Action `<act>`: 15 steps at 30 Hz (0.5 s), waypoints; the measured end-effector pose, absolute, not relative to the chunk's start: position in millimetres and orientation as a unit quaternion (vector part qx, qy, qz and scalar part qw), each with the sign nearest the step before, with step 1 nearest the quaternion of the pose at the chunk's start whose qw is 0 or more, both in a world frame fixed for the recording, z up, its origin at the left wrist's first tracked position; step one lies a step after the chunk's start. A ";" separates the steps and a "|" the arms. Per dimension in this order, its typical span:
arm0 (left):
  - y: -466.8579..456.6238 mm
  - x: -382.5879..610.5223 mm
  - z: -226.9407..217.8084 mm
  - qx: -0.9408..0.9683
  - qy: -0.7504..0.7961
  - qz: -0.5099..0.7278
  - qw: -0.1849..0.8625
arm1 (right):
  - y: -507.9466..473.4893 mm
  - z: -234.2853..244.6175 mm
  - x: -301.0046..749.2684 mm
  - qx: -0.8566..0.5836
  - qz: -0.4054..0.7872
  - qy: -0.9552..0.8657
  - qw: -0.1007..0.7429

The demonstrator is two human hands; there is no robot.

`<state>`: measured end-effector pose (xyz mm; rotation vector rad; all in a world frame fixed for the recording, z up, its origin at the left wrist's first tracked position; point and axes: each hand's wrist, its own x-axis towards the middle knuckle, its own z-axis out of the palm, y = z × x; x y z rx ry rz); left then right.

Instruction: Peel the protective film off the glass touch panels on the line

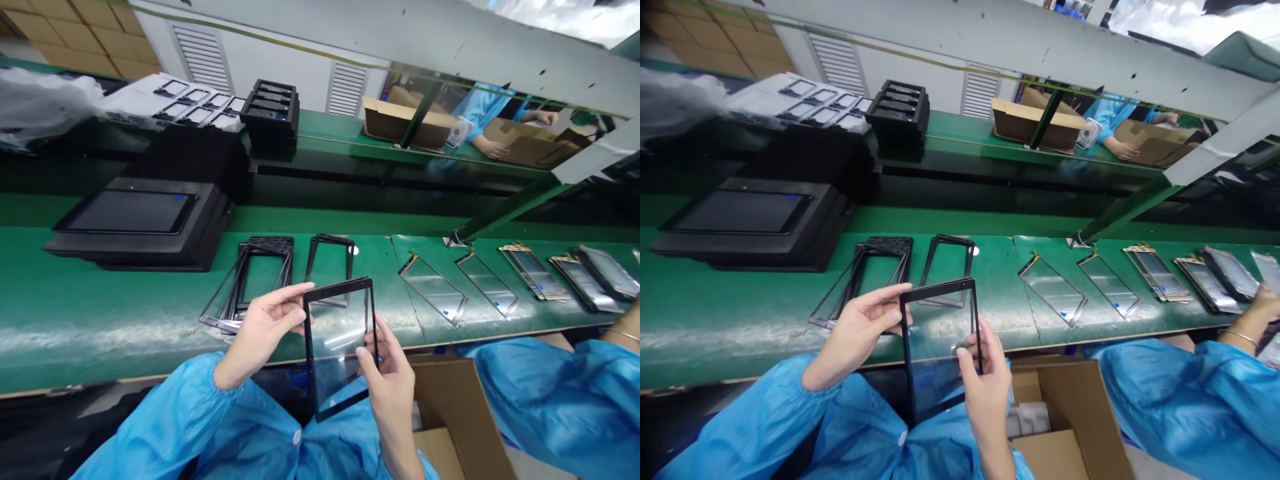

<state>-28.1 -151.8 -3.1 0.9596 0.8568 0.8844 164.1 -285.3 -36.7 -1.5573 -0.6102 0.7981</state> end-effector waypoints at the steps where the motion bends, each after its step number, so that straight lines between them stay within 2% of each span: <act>1: -151.5 -28.2 -3.8 0.432 0.382 0.399 0.714 | -285.2 -36.0 164.2 -0.673 0.345 -0.258 0.601; 15: -151.1 -28.6 -3.8 0.414 0.370 0.399 0.730 | -281.4 -35.6 157.8 -0.661 0.362 -0.235 0.614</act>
